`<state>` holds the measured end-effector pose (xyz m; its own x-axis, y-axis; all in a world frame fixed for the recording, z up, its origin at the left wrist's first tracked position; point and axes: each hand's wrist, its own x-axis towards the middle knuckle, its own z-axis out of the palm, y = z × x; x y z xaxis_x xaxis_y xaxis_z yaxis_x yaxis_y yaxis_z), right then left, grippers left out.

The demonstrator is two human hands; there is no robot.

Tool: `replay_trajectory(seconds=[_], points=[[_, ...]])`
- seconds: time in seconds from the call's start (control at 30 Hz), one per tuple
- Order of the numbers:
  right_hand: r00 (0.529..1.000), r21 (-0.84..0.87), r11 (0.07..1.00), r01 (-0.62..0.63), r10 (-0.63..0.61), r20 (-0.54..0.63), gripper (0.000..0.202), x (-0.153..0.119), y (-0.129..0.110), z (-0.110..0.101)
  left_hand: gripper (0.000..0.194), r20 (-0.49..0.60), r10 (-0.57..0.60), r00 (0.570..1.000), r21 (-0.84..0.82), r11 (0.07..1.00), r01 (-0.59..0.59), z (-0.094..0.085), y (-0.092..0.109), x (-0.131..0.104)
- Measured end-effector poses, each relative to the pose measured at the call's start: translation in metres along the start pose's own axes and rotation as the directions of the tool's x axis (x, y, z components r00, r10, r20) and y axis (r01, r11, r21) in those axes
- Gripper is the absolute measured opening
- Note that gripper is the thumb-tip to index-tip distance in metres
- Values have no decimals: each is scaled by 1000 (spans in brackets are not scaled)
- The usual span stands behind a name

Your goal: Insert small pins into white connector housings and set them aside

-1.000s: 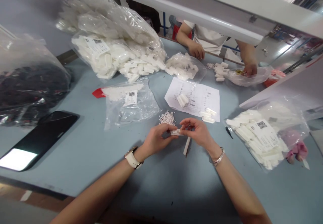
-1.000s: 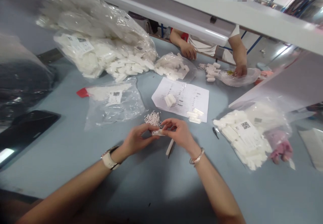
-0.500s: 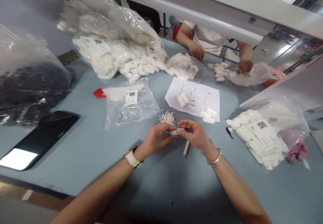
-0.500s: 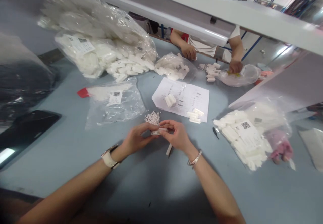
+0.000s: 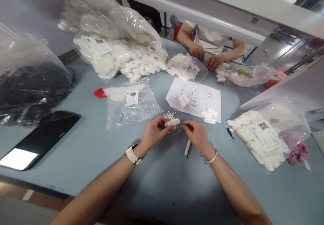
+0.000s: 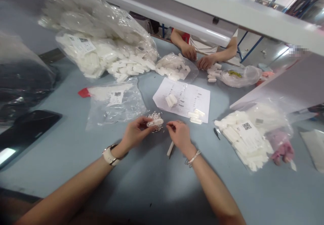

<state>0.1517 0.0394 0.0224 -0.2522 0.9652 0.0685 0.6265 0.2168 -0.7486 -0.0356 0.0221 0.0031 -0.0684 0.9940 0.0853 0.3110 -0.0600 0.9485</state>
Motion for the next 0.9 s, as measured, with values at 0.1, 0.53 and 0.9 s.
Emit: replay_trajectory(seconds=[0.1,0.53,0.9], points=[[994,-164,984,71,-57,94,12,-1,-1,0,29,-46,-28,999,-12,1000,27,-2,2,2],[988,-339,931,135,-100,117,13,-3,-6,10,27,-132,-14,991,-3,1000,14,-2,9,1],[983,-395,901,182,-158,91,15,0,-3,21,27,-116,19,993,29,999,-15,-1,4,-1]])
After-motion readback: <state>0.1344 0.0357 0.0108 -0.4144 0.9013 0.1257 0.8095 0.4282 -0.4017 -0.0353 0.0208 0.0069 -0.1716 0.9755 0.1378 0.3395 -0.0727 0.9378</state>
